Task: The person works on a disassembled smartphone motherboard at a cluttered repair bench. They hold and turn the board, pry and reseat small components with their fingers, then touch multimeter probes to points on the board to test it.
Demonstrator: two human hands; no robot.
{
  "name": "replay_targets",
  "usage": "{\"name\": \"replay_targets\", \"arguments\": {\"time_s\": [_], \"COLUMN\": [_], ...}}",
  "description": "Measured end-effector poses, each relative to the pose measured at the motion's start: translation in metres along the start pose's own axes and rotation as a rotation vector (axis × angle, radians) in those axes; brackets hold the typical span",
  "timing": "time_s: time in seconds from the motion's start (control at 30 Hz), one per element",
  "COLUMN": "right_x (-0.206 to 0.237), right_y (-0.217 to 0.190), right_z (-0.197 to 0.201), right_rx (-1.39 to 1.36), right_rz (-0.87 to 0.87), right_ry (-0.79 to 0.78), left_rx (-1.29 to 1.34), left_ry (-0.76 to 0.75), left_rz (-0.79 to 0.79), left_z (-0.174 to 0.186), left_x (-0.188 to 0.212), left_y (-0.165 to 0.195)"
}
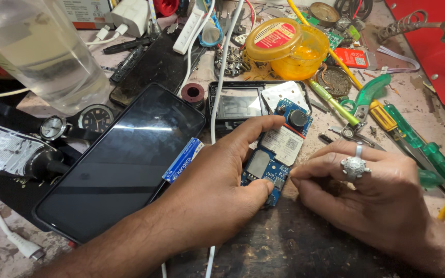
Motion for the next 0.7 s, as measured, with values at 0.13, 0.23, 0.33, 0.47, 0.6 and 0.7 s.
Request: {"name": "replay_targets", "arguments": {"time_s": [0.13,0.23,0.33,0.47,0.6,0.7], "right_x": [0.0001,-0.0005,0.0004,-0.0004,0.0005,0.0007], "right_y": [-0.0034,-0.0029,-0.0047,-0.0041,-0.0033,-0.0011], "right_z": [0.0023,0.0036,0.0036,0.0034,0.0026,0.0017], "right_rx": [0.039,0.03,0.001,0.03,0.044,0.047], "right_rz": [0.035,0.006,0.019,0.012,0.001,-0.044], "right_ry": [0.011,0.017,0.014,0.025,0.018,0.022], "left_rx": [-0.011,-0.016,-0.015,-0.037,-0.021,-0.023], "left_ry": [0.005,-0.003,0.026,-0.003,0.003,0.0], "left_rz": [0.001,0.057,-0.058,0.087,0.027,0.041], "left_z": [0.0001,-0.0012,-0.0009,-0.0017,-0.0007,-0.0007], "left_x": [0.0014,0.002,0.001,0.0037,0.0026,0.0014], "left_y": [0.0023,0.0011,0.0079,0.0012,0.0055,0.0083]}}
Point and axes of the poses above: each hand's wrist, its own x-axis away from the middle knuckle, its own z-axis out of the back of the hand, y = z × x, the point moved 5 cm from there along -x, towards the middle knuckle, and after that the axes turned 14 degrees about -z, right-handed, at the moved point
